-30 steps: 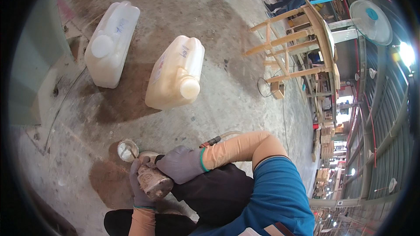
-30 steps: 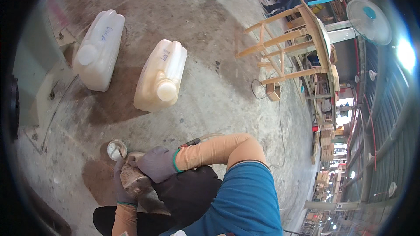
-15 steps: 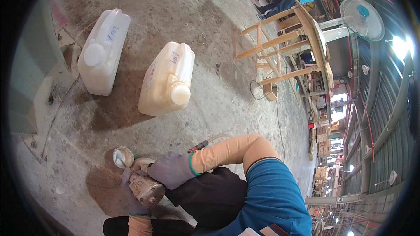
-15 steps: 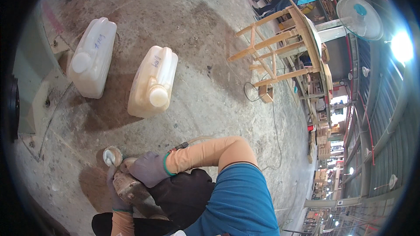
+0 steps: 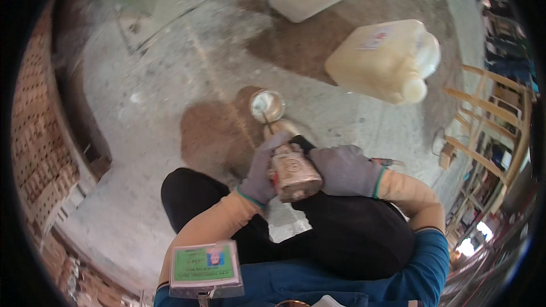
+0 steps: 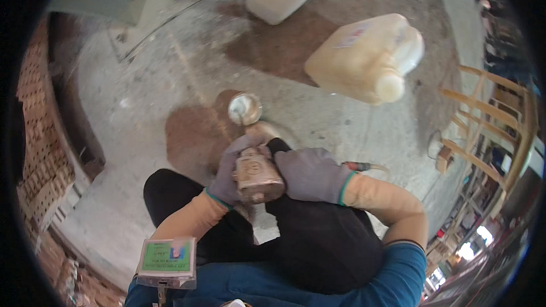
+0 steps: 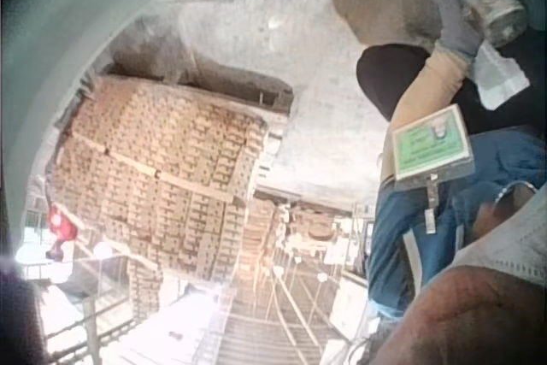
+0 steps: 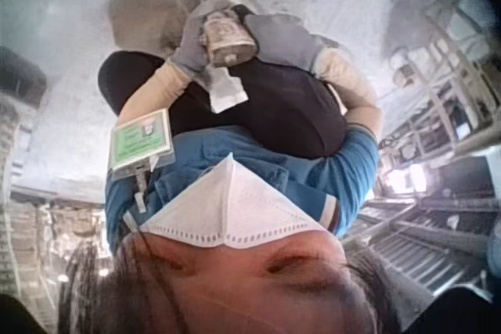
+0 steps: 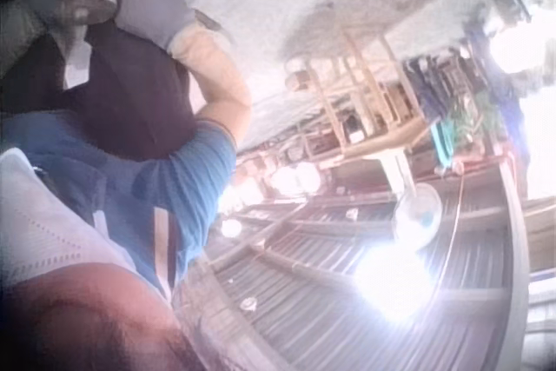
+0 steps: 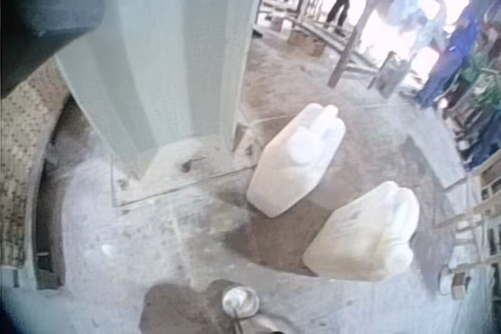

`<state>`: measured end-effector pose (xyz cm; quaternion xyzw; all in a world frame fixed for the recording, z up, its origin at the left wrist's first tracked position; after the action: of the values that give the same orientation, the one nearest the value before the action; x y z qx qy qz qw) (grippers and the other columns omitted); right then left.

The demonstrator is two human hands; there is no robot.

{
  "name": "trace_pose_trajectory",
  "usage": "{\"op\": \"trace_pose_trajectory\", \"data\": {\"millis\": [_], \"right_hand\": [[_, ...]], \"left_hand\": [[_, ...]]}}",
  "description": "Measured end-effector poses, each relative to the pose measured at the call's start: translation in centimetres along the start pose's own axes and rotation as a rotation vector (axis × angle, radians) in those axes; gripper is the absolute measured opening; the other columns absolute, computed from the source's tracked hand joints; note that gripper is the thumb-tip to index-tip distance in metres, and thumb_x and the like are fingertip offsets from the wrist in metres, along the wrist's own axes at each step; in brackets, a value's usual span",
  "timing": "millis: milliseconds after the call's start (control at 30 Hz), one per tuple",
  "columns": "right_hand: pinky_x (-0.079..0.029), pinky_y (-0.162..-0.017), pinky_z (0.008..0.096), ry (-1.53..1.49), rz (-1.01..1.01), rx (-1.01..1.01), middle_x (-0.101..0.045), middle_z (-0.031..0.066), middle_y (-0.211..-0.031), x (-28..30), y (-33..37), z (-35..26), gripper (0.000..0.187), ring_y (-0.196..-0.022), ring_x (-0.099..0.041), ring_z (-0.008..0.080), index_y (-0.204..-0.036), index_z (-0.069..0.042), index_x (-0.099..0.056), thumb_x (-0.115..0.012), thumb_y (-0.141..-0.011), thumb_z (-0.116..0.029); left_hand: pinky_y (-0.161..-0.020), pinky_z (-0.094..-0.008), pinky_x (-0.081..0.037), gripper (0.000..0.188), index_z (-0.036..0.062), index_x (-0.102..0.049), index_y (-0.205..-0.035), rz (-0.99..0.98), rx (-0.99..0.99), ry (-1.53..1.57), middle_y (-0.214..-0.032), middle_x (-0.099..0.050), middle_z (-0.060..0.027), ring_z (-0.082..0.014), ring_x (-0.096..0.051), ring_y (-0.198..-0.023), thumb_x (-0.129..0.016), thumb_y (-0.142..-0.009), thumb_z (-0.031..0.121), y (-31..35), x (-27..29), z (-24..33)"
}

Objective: The person mixes a white liquid in a small cup using a power drill with a mixing attachment. After mixing, the person applies the liquid to small wooden pieces using a brush.

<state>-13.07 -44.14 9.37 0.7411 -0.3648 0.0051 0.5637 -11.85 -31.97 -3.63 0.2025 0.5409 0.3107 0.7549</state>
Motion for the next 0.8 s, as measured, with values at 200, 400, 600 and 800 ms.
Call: {"op": "trace_pose_trajectory", "data": {"millis": [200, 400, 600, 800], "right_hand": [[-0.051, -0.06, 0.0449, 0.127, 0.143, 0.077, -0.063, 0.0171, -0.075, 0.3, -0.2, 1.7, 0.027, -0.067, -0.065, 0.0344, -0.089, -0.002, -0.053, -0.059, -0.076, -0.024], [-0.051, -0.066, 0.0453, 0.072, 0.084, -0.01, -0.064, 0.0175, -0.078, -0.1, 0.0, 3.5, 0.035, -0.072, -0.065, 0.0342, -0.095, -0.002, -0.054, -0.061, -0.077, -0.032], [-0.051, -0.062, 0.047, 0.076, 0.051, 0.032, -0.063, 0.0183, -0.073, -0.9, 0.5, 3.8, 0.027, -0.07, -0.065, 0.0362, -0.092, -0.001, -0.051, -0.058, -0.076, -0.022], [-0.051, -0.063, 0.0473, 0.072, 0.016, 0.055, -0.063, 0.0182, -0.074, -0.9, -0.1, 3.3, 0.027, -0.071, -0.065, 0.0365, -0.093, 0.0, -0.051, -0.058, -0.077, -0.022]], "left_hand": [[-0.075, -0.0334, -0.055, 0.022, 0.0071, -0.053, -0.1, 0.102, 0.245, 0.327, -0.086, -0.059, -0.0079, -0.0188, -0.062, -0.081, -0.062, -0.085, 0.022, -0.4, -6.0, 3.3], [-0.081, -0.0323, -0.053, 0.038, 0.0032, -0.048, -0.116, -0.022, 0.063, 0.033, -0.099, -0.056, -0.0097, -0.0184, -0.059, -0.091, -0.064, -0.082, 0.011, -0.8, -6.3, 3.6], [-0.081, -0.0337, -0.053, 0.036, 0.0029, -0.05, -0.117, -0.001, 0.382, 0.505, -0.097, -0.057, -0.01, -0.0209, -0.06, -0.09, -0.057, -0.089, 0.024, -1.2, -5.8, -0.5], [-0.079, -0.0344, -0.054, 0.027, 0.0054, -0.054, -0.11, 0.084, 0.357, 0.483, -0.091, -0.059, -0.0078, -0.0202, -0.061, -0.087, -0.055, -0.091, 0.025, -0.2, -5.5, 0.6]]}}
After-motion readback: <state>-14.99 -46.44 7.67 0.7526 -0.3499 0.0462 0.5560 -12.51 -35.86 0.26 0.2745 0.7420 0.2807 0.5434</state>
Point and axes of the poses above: each hand's wrist, its own y-axis away from the middle knuckle, its own x-axis out of the back of the hand, z = x × y, the point moved 7 cm from there along -y, towards the middle knuckle
